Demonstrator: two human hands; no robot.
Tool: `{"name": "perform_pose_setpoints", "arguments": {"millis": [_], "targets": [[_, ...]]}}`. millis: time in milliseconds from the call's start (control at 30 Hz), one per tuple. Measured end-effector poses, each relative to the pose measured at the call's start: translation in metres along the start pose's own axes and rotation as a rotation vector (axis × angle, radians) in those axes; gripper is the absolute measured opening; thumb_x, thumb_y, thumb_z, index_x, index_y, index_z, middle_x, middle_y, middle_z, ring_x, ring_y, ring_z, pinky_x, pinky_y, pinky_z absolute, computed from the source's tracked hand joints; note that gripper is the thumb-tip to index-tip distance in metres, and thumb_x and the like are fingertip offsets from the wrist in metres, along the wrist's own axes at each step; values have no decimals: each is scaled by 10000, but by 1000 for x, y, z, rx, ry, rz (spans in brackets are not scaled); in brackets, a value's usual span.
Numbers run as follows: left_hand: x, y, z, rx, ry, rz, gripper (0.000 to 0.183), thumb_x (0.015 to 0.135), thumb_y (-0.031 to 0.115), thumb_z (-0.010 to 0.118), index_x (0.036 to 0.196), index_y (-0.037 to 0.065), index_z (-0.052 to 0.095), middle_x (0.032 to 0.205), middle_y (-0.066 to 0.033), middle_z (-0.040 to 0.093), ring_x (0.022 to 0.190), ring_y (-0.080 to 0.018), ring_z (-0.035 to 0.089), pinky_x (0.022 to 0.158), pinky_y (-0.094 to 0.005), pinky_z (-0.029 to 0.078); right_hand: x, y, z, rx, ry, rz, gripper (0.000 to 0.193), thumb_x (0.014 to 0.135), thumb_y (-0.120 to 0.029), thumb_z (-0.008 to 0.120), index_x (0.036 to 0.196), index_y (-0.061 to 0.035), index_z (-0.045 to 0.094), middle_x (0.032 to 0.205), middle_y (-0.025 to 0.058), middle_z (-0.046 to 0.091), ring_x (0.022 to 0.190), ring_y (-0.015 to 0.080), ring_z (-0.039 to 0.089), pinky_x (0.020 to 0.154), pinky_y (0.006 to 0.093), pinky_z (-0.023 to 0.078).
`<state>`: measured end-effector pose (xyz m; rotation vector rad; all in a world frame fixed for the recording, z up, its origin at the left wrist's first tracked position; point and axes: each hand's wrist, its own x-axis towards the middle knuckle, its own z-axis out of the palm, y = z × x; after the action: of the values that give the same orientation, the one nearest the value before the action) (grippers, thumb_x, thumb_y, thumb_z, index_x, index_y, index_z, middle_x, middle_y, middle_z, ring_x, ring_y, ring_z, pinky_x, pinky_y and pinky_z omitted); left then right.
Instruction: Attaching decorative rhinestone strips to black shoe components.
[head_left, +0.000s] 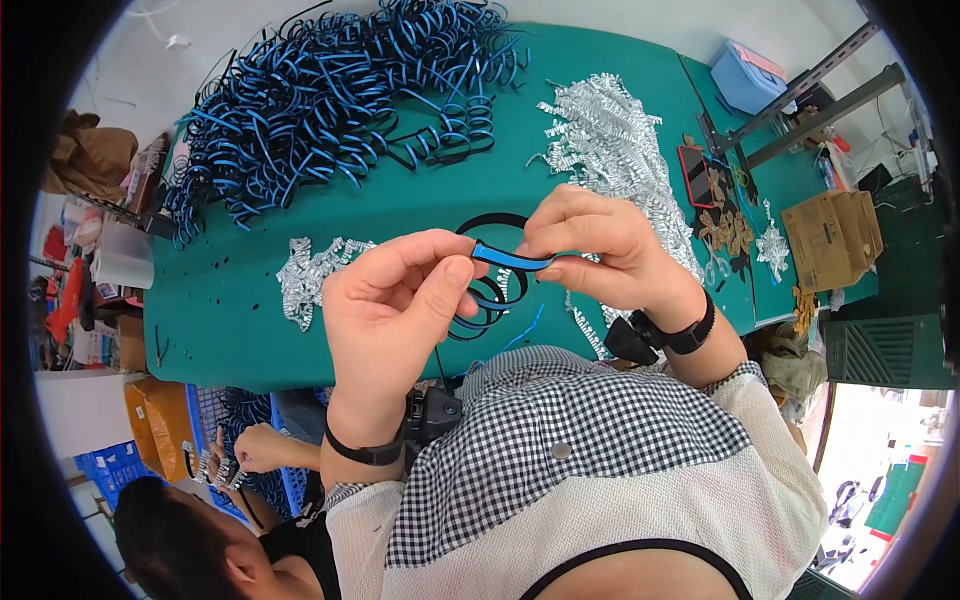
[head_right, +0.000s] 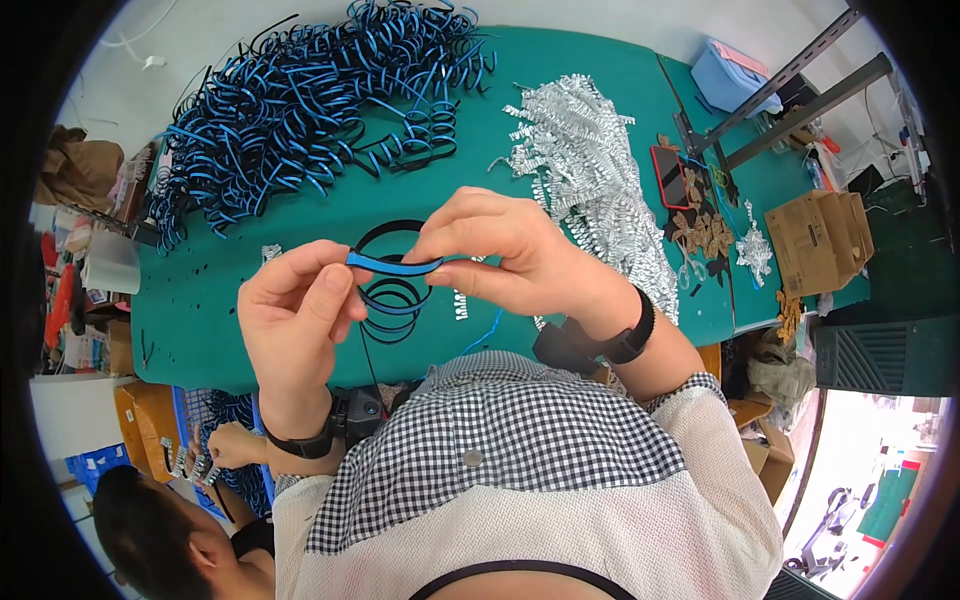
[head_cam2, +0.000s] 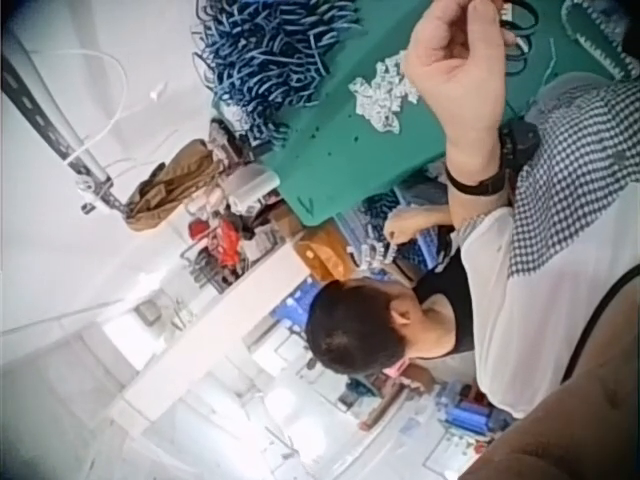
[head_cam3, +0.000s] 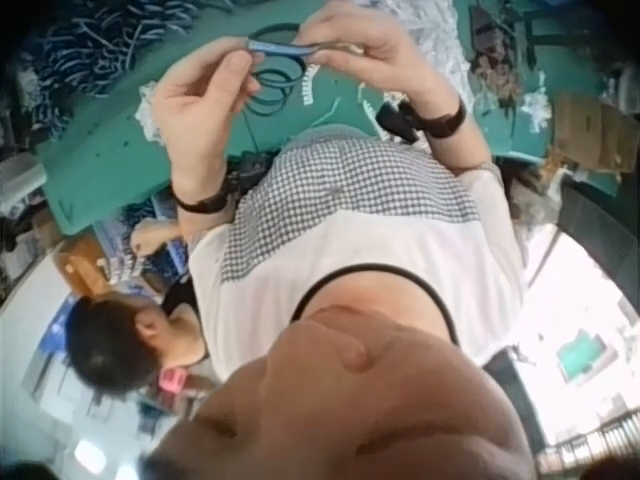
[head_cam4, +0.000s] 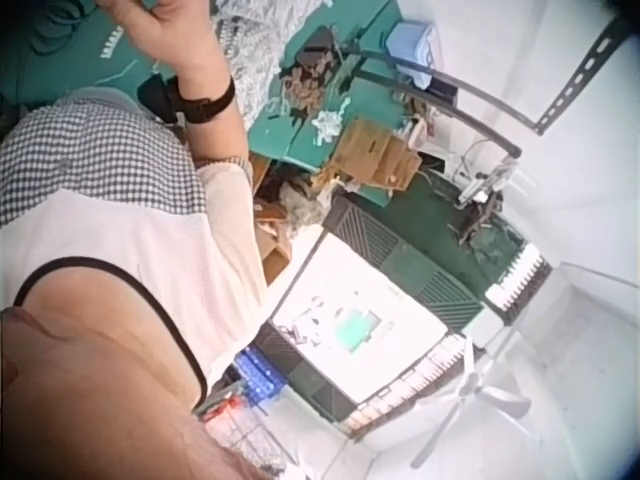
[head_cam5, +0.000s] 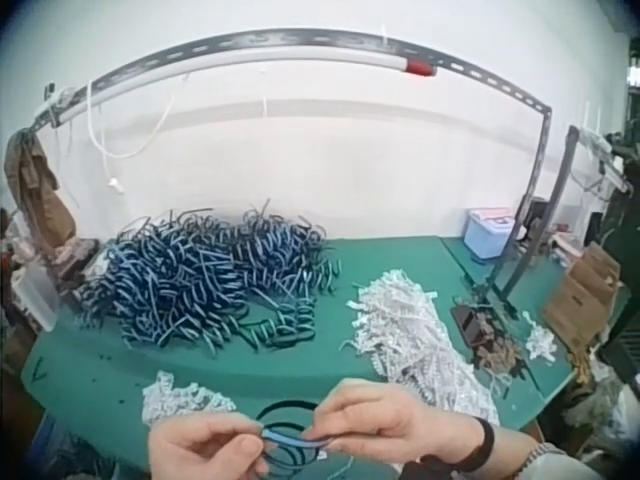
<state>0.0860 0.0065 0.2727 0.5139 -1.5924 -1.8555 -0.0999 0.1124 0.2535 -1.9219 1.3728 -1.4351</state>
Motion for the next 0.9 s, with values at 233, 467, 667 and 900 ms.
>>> {"name": "perform_pose_setpoints", "arguments": {"millis": [233,467,667,900], "targets": [[-10,3,-11,-15,-16,92,132,789,-37,600,918,-66,608,809,-74,614,683,-79,579,556,-173,443,2,-5,13,-96,13,-37,213,706,-31,670,916,-64,656,851,66,606,765,199,572,626,290,462],[-12,5,-12,38,-33,112,109,781,-65,585,888,-72,605,838,-66,595,681,-77,571,571,-178,454,2,-10,16,-124,4,-45,219,694,-35,667,909,-73,661,867,69,596,784,202,570,644,298,464],[-6,3,-22,12,-64,127,91,787,-43,582,876,-52,594,791,-58,599,663,-68,566,556,-175,456,10,-3,19,-75,-14,-66,236,694,-64,675,929,-74,661,888,83,594,804,220,573,671,307,468],[11,-2,-26,-149,6,-25,88,836,40,541,890,-20,574,754,-64,617,626,-93,592,511,-177,446,26,-14,21,-255,86,-48,326,655,-141,718,970,-89,650,920,91,594,807,225,567,700,344,466]]}}
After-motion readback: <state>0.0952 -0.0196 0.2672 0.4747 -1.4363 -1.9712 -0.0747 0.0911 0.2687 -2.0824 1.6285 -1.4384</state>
